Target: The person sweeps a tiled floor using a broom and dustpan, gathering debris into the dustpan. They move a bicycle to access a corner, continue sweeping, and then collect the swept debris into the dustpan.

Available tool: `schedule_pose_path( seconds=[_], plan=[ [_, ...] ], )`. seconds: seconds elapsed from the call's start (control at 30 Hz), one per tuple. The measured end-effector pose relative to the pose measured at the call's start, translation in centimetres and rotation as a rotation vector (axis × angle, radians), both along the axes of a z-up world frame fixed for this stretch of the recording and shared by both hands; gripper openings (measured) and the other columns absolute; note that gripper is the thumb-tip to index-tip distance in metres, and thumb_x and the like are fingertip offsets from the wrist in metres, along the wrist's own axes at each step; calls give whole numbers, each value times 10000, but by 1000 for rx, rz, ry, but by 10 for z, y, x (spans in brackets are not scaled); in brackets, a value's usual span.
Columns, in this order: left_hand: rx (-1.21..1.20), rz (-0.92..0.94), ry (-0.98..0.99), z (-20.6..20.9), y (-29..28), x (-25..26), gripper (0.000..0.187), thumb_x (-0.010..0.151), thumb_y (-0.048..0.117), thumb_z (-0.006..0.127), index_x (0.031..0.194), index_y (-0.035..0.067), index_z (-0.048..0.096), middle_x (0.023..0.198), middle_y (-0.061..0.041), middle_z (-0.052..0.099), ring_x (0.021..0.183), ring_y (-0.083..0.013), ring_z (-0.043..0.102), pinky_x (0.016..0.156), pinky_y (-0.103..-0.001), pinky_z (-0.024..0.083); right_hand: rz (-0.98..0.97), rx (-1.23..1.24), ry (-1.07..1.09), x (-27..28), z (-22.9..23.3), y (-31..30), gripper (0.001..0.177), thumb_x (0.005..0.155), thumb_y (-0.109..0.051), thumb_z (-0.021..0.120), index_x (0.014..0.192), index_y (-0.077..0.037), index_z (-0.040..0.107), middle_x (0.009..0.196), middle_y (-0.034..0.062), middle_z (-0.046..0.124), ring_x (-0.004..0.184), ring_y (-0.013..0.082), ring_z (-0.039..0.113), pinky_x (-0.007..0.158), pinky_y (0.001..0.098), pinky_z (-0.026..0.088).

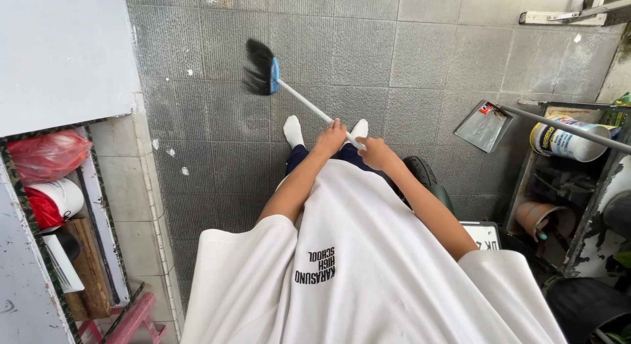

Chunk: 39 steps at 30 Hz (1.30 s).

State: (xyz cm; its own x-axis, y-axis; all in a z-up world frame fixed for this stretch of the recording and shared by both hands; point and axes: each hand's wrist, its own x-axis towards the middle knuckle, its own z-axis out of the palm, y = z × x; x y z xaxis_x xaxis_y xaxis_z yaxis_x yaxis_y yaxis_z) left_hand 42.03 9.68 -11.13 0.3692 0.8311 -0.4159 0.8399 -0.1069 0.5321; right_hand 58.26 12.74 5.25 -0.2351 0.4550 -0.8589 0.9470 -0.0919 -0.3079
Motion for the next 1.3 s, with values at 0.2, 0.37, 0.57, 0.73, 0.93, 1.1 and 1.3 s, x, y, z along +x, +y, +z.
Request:
schedule_pose_path(
  seconds=[0.2,0.37,0.57,0.73,0.93,1.1,1.3],
  plan=[
    [137,-108,-115,34,22,146,281,1018,231,630,1203,30,565,1375,-264,551,1238,-424,638,795,-516,643,-77,30,-147,118,59,4,522,1037,-191,510,1557,-153,477,1366,342,597,987,437,736,692,495,676],
    [195,-161,-214,87,31,199,239,1023,225,628,1228,112,582,1351,-246,560,1288,-453,589,863,-532,626,39,124,-218,174,108,-5,527,1031,-200,544,1552,-145,480,1273,333,655,956,440,744,639,472,669],
    [243,-95,-272,206,29,175,235,999,207,669,1215,127,617,1306,-261,579,1302,-505,547,867,-490,648,66,56,-152,166,236,15,547,1039,-156,513,1580,-163,433,1263,344,663,929,401,768,680,433,680],
    [149,48,-146,172,29,127,255,968,138,700,1204,80,627,1315,-290,579,1305,-544,513,840,-509,650,32,37,44,138,167,39,501,1043,-158,538,1541,-133,493,1276,336,666,979,417,753,695,452,663],
    [-116,264,-9,117,36,78,369,1033,114,575,1373,-19,518,1548,-373,347,1305,-516,555,992,-580,571,16,120,277,94,-28,29,467,1029,-174,592,1486,-83,551,1335,345,633,1222,475,638,978,557,583],
    [-216,122,10,65,55,97,381,995,97,608,1356,2,531,1497,-410,373,1186,-522,635,952,-599,578,9,66,189,97,-90,42,469,996,-205,642,1458,-148,583,1320,239,674,1189,388,675,933,499,603],
    [-318,-3,-250,105,86,150,495,1023,227,536,1506,182,440,1621,-220,279,1401,-460,424,1148,-545,353,110,130,20,179,-38,57,420,1012,-160,491,1425,-109,541,1237,175,640,1148,381,627,903,494,516]
  ],
)
